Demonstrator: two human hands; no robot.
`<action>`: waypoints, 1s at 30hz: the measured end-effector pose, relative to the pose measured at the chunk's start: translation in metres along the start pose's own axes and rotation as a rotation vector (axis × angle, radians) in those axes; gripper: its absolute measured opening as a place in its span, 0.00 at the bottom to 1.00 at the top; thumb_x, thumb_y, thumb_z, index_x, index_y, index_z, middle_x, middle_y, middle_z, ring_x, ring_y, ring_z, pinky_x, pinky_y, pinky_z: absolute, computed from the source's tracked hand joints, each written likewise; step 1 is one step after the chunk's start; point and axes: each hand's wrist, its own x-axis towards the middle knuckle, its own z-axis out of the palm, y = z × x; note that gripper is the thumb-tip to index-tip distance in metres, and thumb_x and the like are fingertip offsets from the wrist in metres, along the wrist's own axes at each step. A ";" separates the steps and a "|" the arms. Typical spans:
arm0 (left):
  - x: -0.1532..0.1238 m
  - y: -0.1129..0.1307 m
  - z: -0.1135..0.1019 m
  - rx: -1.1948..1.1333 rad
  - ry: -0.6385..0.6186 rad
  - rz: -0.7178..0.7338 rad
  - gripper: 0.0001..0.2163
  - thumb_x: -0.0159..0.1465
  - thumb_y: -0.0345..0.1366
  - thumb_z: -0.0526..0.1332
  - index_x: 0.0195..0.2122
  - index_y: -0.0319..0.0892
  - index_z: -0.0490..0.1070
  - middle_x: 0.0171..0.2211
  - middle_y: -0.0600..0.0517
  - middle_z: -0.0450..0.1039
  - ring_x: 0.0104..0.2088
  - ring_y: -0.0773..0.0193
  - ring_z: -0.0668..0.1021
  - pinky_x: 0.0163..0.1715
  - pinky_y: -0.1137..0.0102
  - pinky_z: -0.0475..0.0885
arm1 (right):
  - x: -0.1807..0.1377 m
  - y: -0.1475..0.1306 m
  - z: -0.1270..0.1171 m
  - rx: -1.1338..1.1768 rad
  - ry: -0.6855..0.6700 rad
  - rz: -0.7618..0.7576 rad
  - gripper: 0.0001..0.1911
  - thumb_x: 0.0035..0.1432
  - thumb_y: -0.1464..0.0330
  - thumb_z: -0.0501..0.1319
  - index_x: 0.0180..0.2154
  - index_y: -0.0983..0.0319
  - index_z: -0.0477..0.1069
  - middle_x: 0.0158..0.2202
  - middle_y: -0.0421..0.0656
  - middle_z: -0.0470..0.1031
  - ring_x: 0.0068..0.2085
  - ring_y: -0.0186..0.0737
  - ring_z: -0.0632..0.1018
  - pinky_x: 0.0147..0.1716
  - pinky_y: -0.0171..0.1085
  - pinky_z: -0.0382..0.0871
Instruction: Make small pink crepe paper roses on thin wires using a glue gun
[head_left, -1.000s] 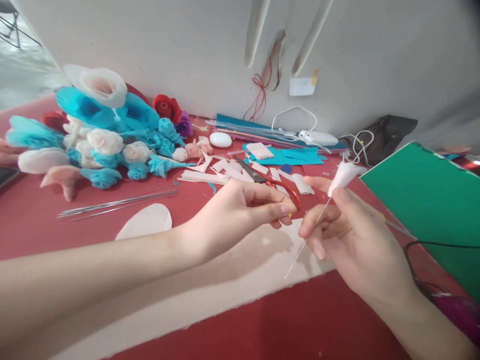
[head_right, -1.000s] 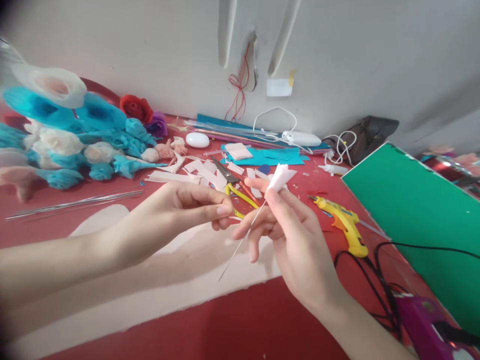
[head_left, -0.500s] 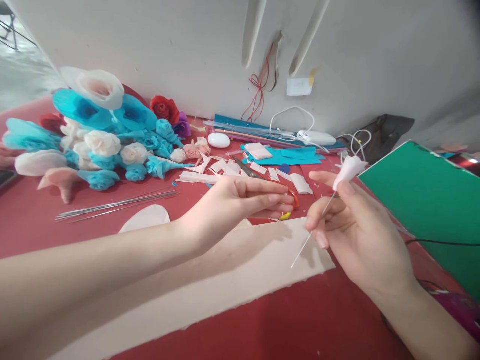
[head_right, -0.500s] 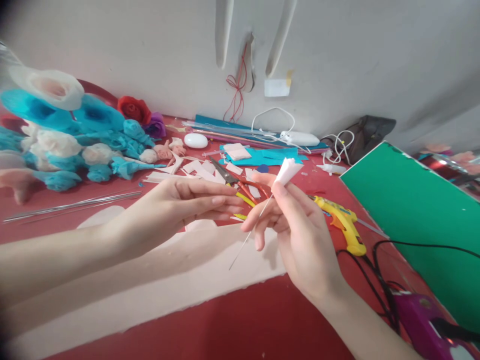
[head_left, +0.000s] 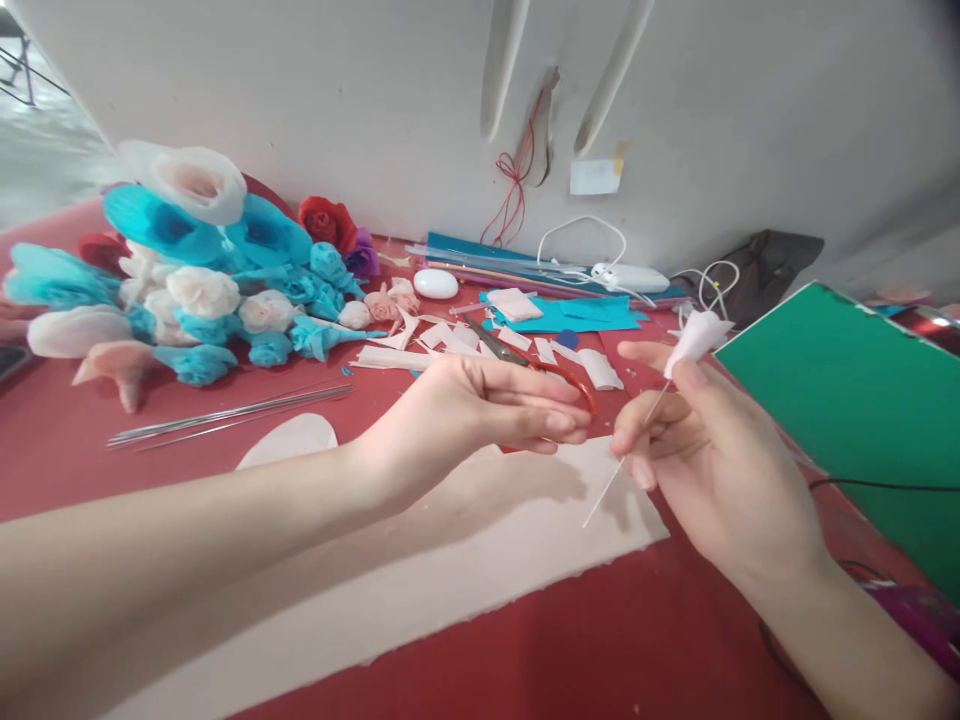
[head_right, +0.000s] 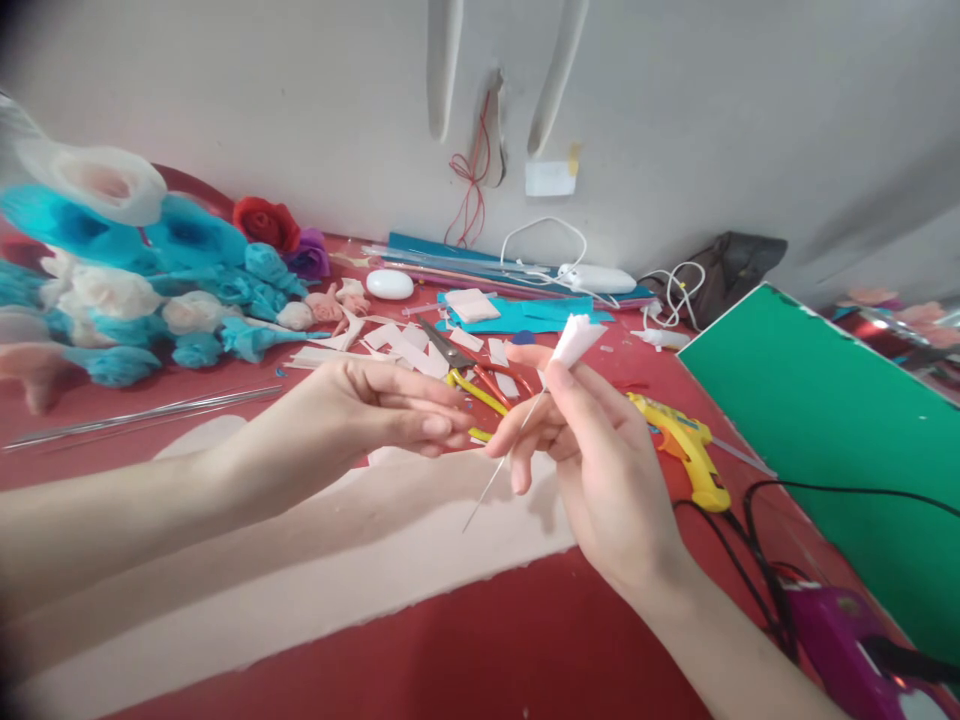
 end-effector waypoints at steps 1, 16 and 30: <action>0.000 0.001 0.000 0.027 0.014 0.000 0.04 0.53 0.29 0.65 0.31 0.41 0.76 0.28 0.55 0.79 0.30 0.71 0.79 0.31 0.82 0.73 | 0.000 0.000 0.000 -0.003 -0.015 0.002 0.12 0.61 0.60 0.51 0.39 0.54 0.71 0.21 0.38 0.72 0.17 0.28 0.68 0.20 0.30 0.64; -0.003 0.010 0.006 0.258 0.095 0.027 0.10 0.55 0.34 0.63 0.18 0.38 0.72 0.16 0.57 0.71 0.19 0.75 0.73 0.21 0.82 0.68 | -0.011 0.000 0.006 -0.038 -0.123 0.088 0.11 0.59 0.60 0.54 0.38 0.57 0.72 0.24 0.40 0.71 0.23 0.33 0.73 0.21 0.33 0.67; 0.003 0.004 -0.003 0.276 0.126 0.010 0.05 0.50 0.34 0.67 0.21 0.40 0.74 0.19 0.56 0.75 0.21 0.72 0.76 0.22 0.81 0.70 | 0.001 0.007 -0.002 -0.041 -0.074 0.107 0.11 0.58 0.61 0.55 0.36 0.60 0.72 0.35 0.43 0.74 0.22 0.31 0.74 0.23 0.31 0.68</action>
